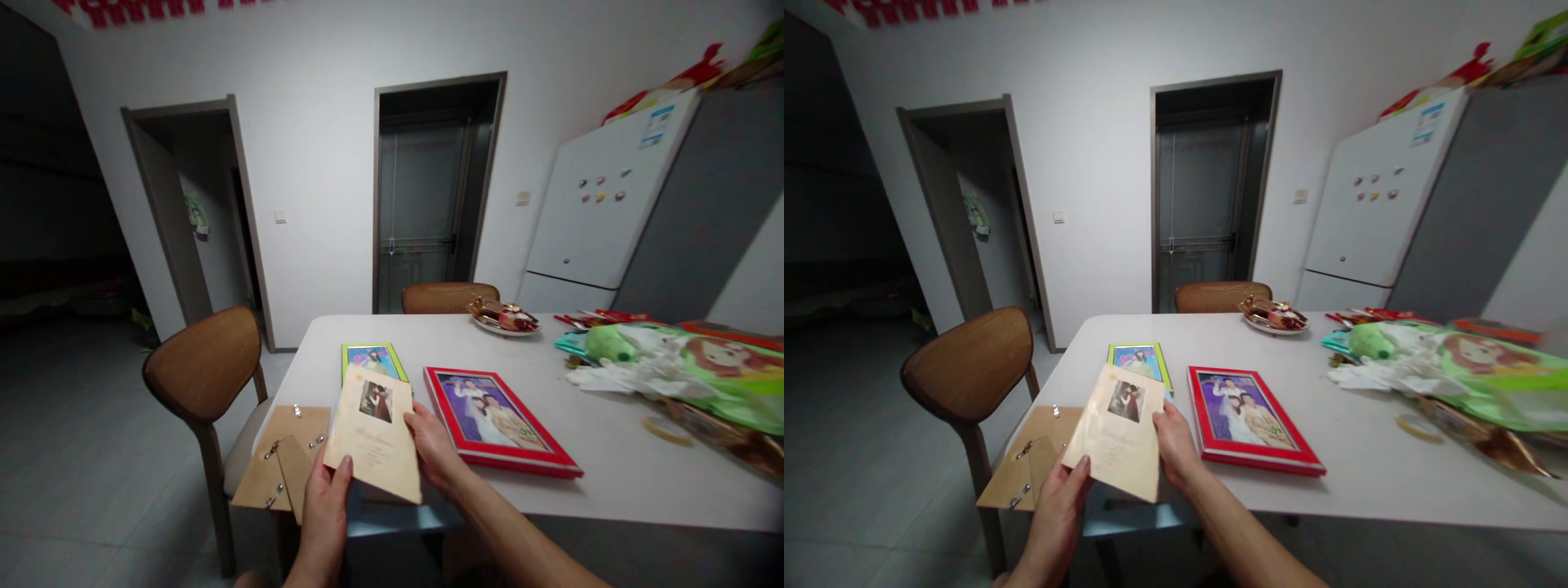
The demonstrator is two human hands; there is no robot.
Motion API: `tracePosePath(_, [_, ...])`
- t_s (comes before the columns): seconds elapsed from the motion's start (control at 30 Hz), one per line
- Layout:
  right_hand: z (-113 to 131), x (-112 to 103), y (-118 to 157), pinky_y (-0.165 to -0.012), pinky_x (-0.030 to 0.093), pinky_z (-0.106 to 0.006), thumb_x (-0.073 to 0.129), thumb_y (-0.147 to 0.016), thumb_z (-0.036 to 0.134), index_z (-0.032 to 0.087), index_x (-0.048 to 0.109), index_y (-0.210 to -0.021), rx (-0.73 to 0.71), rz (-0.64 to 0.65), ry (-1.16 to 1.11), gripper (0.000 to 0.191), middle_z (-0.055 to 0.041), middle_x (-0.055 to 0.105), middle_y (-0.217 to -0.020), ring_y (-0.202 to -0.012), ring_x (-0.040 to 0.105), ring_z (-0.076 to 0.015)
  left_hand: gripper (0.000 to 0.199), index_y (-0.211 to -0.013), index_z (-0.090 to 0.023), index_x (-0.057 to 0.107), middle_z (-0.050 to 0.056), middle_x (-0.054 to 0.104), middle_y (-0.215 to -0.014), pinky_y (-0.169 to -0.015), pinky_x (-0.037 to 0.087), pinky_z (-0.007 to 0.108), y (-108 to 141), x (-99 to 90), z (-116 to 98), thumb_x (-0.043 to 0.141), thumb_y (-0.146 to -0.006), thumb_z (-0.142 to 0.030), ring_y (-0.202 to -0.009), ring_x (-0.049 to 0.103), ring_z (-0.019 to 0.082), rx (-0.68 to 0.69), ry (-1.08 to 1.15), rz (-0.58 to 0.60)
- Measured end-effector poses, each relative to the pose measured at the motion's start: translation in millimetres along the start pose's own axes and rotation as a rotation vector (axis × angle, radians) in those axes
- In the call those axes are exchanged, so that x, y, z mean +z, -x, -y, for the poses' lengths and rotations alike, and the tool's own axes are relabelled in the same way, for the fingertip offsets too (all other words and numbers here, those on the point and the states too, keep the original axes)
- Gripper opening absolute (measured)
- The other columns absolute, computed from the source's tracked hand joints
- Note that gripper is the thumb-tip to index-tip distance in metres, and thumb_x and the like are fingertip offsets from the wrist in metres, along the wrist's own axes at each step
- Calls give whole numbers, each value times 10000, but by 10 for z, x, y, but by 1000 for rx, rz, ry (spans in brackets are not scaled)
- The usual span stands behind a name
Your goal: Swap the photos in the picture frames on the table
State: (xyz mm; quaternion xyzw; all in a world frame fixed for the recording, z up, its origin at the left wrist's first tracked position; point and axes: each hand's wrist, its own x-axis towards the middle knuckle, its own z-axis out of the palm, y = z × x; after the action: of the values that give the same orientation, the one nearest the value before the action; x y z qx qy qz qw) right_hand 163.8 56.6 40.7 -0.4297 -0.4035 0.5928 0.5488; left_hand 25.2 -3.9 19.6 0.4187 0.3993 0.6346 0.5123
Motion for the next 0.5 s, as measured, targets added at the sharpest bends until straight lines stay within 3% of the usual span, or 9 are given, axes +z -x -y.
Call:
tracePosePath(0.1, [141,-238,-87,-556,464,-239,351,-655,127,129,469,-1107,-1,31,233,468,-53,661,-784,-650,610,-158,575,-1198,-114,362,165,475,-1210,-922,368,390,18,-66,33,539,-690,-317,-1097,462,243,60,-244,-21])
tracePosePath(0.23, [123,-437,-204,-578,448,-223,325,-654,114,110,535,-1056,-76,8,615,453,-70,659,-842,-713,605,-160,561,-1146,-140,458,140,445,-1246,-997,257,438,103,-106,95,564,-595,-143,-1166,378,258,171,-753,187])
tracePosePath(0.37, [24,-409,-282,-621,421,-206,325,-662,97,102,562,-1037,-134,-23,898,444,-89,646,-917,-779,592,-157,637,-1143,-164,472,137,380,-1297,-992,265,469,166,-117,216,564,-523,-52,-1201,318,277,287,-1014,379])
tracePosePath(0.5, [-30,-331,-297,-658,403,-213,322,-687,108,113,571,-1031,-166,-43,1020,424,-88,638,-940,-822,578,-162,638,-1138,-158,466,153,393,-1285,-978,280,480,137,-172,275,549,-521,-23,-1194,330,271,351,-1095,433])
